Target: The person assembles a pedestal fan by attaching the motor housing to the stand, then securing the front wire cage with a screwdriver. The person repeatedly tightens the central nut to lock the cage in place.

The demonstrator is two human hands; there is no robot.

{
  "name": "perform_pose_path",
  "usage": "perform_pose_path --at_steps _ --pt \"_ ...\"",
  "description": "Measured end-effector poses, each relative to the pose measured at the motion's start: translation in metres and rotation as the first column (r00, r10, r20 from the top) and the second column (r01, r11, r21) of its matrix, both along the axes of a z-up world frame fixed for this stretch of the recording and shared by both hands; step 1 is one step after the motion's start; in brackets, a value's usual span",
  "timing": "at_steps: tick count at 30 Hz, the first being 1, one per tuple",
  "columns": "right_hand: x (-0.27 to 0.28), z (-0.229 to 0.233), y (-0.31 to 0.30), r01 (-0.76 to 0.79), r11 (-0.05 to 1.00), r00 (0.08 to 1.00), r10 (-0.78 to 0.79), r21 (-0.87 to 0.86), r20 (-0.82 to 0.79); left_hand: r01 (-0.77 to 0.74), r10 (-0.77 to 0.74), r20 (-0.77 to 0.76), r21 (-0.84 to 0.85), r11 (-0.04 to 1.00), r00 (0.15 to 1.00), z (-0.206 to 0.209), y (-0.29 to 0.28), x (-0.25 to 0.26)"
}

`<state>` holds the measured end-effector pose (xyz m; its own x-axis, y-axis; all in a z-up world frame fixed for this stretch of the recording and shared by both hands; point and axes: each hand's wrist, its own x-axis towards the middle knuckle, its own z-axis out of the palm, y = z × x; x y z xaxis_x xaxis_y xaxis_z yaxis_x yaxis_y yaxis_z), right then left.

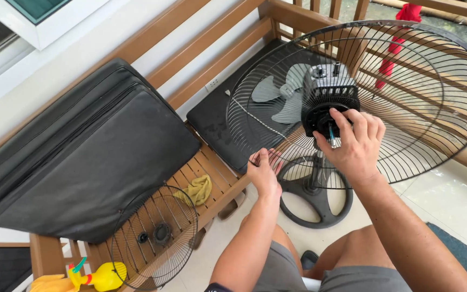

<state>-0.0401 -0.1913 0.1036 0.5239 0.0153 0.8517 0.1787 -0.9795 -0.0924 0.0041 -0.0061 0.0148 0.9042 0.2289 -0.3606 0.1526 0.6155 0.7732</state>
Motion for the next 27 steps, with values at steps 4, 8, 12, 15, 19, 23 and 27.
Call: perform_pose_path --at_steps 4,8,12,15,19,23,27 --pt "0.002 0.004 0.0 0.028 0.999 1.0 -0.027 -0.023 0.014 -0.032 0.03 0.053 0.023 0.999 0.998 0.011 0.002 0.015" --pt "0.004 -0.002 0.0 -0.008 1.0 1.0 0.008 -0.008 0.026 -0.06 0.052 0.085 0.096 0.994 0.995 0.01 0.007 0.017" --pt "0.013 -0.002 0.001 -0.031 0.999 0.999 0.03 0.017 0.024 -0.099 0.087 0.113 0.107 0.989 0.99 0.013 0.011 0.021" --pt "0.01 -0.002 0.002 0.01 1.0 1.0 -0.009 -0.026 0.024 -0.095 0.089 0.097 0.06 0.994 0.991 0.01 0.008 0.017" --pt "0.006 0.0 -0.001 0.029 0.998 0.998 -0.026 -0.059 0.048 -0.062 0.062 -0.022 0.025 0.998 0.998 0.006 0.0 0.011" --pt "0.01 -0.002 -0.006 0.072 0.992 0.997 -0.07 -0.108 0.021 -0.074 0.074 -0.066 -0.01 0.997 0.995 0.002 -0.01 0.007" --pt "0.013 -0.007 -0.012 0.025 0.995 1.0 -0.024 -0.102 0.017 -0.073 0.073 -0.055 -0.008 0.997 0.996 0.001 -0.013 0.009"
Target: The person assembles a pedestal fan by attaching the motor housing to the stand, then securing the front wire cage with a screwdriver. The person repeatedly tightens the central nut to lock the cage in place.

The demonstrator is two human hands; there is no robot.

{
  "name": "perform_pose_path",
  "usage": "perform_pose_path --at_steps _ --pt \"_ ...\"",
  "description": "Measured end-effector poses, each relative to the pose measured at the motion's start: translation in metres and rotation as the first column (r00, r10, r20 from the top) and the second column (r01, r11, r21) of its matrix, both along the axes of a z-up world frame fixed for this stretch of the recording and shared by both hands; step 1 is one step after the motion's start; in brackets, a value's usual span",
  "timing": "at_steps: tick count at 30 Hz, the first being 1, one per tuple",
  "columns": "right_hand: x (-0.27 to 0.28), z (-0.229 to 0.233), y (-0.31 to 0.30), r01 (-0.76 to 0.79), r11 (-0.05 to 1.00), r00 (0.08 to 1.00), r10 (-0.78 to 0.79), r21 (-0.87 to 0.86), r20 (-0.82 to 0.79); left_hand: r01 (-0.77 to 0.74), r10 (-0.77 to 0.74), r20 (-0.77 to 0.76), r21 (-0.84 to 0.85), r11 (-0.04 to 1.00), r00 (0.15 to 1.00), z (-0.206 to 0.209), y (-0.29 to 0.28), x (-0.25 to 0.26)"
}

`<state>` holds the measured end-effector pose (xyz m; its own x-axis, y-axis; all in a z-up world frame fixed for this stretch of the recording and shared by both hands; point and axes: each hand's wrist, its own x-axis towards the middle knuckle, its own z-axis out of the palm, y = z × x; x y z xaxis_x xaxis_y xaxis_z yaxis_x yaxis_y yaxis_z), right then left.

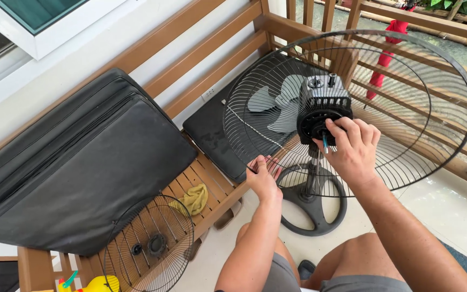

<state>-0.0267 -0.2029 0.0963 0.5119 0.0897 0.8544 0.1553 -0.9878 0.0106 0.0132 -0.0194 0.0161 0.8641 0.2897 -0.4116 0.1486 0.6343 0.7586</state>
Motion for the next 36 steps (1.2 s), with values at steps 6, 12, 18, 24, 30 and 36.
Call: perform_pose_path --at_steps 6,12,18,24,30,36 --pt "0.001 0.003 -0.006 -0.035 0.998 0.999 0.035 -0.059 0.001 -0.01 0.01 0.016 -0.017 1.0 1.0 0.001 0.0 -0.001" --pt "-0.003 0.011 0.004 0.008 0.999 1.0 -0.008 -0.032 -0.004 0.028 -0.028 0.037 -0.014 0.999 0.999 -0.008 0.002 0.002" --pt "-0.001 0.009 0.001 -0.03 0.999 0.999 0.032 0.037 -0.036 -0.213 0.078 0.447 0.261 0.942 0.891 -0.01 0.017 -0.014" --pt "0.001 0.005 0.001 -0.064 0.996 0.995 0.068 0.065 -0.066 -0.576 -0.057 0.758 0.54 0.613 0.65 0.014 0.024 -0.039" --pt "0.001 0.002 0.002 -0.084 0.992 0.995 0.088 0.092 -0.039 -0.792 0.071 0.981 0.1 0.602 0.178 0.058 0.062 -0.019" --pt "0.005 0.0 0.003 -0.096 0.991 0.994 0.1 0.09 -0.044 -0.566 -0.367 0.921 0.371 0.736 0.127 0.156 0.063 -0.061"
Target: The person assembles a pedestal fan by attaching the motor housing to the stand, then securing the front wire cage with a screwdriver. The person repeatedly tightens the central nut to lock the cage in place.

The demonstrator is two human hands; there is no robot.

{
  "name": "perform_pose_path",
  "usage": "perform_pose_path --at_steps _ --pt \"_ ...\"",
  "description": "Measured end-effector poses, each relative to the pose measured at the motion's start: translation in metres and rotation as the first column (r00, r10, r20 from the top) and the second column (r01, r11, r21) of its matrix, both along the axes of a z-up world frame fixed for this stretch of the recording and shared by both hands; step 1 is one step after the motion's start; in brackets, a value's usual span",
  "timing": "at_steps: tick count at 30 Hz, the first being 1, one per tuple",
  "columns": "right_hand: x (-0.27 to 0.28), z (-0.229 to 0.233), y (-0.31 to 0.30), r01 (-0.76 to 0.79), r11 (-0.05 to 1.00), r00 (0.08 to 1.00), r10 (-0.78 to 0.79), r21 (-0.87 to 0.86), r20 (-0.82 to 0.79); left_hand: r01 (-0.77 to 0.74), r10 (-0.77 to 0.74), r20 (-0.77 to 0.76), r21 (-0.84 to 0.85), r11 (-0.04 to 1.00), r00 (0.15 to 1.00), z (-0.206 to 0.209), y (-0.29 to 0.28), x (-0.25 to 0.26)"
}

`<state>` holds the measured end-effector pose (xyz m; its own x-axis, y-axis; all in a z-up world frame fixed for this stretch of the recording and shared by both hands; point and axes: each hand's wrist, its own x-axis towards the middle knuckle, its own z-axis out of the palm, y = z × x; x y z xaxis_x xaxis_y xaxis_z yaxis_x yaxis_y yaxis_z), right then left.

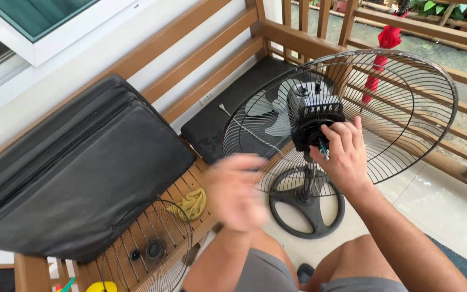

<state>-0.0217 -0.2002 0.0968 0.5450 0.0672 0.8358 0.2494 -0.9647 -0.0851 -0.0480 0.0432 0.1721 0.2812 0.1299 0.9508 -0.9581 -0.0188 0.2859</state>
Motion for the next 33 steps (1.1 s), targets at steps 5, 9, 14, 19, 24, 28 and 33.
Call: perform_pose_path --at_steps 5,9,14,19,24,28,33 --pt "-0.001 -0.001 0.002 -0.011 1.0 0.999 0.012 0.029 -0.03 0.429 -0.315 -0.455 0.17 0.887 0.833 0.019 -0.063 0.004" --pt "-0.003 -0.001 0.007 0.008 1.0 1.0 -0.008 0.009 0.003 0.38 -0.236 -0.445 0.27 0.885 0.864 -0.016 -0.069 0.004" --pt "-0.003 -0.001 0.005 0.011 1.0 1.0 -0.01 0.02 -0.023 0.097 0.002 -0.324 0.291 0.952 0.946 -0.027 -0.06 0.011" --pt "0.004 0.0 0.006 0.031 0.999 0.999 -0.031 -0.018 0.02 -0.041 0.029 0.033 0.432 0.901 0.999 0.034 -0.06 0.006" --pt "0.004 -0.001 0.01 0.003 0.999 1.0 -0.003 0.048 0.015 0.049 -0.022 -0.128 0.211 0.976 0.991 0.102 -0.058 0.084" --pt "-0.001 0.001 0.009 -0.02 0.999 0.999 0.019 0.041 0.026 0.296 -0.133 -0.376 0.418 0.859 0.917 0.153 -0.048 0.207" --pt "-0.004 0.0 0.009 -0.042 0.998 0.999 0.042 0.052 0.009 0.673 0.497 -0.594 0.739 0.026 0.633 0.122 -0.043 0.275"
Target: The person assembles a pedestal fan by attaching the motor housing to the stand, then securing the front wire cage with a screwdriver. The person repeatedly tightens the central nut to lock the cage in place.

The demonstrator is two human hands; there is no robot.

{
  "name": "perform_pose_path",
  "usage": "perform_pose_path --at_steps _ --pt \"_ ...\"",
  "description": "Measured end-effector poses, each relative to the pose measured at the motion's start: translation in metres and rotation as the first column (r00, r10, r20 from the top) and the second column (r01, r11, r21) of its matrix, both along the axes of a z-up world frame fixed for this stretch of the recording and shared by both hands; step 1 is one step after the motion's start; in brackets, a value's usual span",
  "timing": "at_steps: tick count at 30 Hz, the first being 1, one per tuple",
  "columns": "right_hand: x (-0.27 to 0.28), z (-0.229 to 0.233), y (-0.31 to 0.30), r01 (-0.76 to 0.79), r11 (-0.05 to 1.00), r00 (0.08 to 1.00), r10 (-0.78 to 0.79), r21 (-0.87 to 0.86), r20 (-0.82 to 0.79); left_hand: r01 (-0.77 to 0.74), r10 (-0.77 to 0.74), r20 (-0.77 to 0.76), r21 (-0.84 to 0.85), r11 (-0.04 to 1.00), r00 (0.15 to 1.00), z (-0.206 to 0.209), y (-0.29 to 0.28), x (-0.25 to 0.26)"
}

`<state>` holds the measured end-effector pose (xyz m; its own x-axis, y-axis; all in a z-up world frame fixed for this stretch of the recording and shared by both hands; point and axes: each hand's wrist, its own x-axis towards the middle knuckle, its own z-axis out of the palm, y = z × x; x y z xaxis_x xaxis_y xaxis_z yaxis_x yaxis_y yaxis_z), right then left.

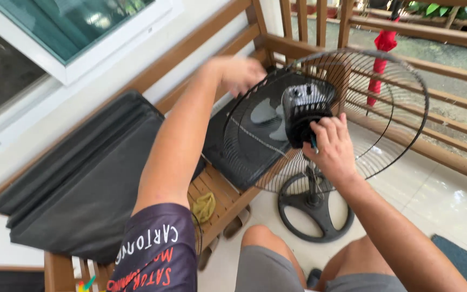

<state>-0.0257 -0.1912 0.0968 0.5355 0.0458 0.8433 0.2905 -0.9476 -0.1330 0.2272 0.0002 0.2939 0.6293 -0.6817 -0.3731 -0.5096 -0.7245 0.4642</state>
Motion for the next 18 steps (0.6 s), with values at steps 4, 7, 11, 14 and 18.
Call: perform_pose_path --at_steps 4,7,11,14,18 --pt "0.0 0.003 -0.001 -0.022 1.0 0.999 0.022 0.01 0.032 -0.301 0.11 -0.48 -0.341 0.891 0.87 -0.071 0.016 -0.004" --pt "-0.003 0.004 -0.006 -0.055 0.998 0.998 0.055 -0.022 0.027 -0.463 0.101 -0.67 -0.389 0.797 0.736 -0.152 0.021 -0.033" --pt "-0.008 0.009 -0.013 -0.068 0.997 0.998 0.068 -0.041 0.01 -0.66 0.074 -0.8 -0.434 0.613 0.595 -0.226 0.01 -0.057" --pt "-0.015 0.009 -0.017 -0.072 0.996 0.997 0.072 -0.051 -0.012 -0.738 -0.15 -0.876 -0.468 0.486 0.458 -0.259 -0.026 -0.057" --pt "-0.022 0.013 -0.021 -0.092 0.995 0.995 0.09 -0.042 -0.041 -0.534 -0.527 -0.724 -0.687 0.493 0.445 -0.246 -0.037 -0.085"
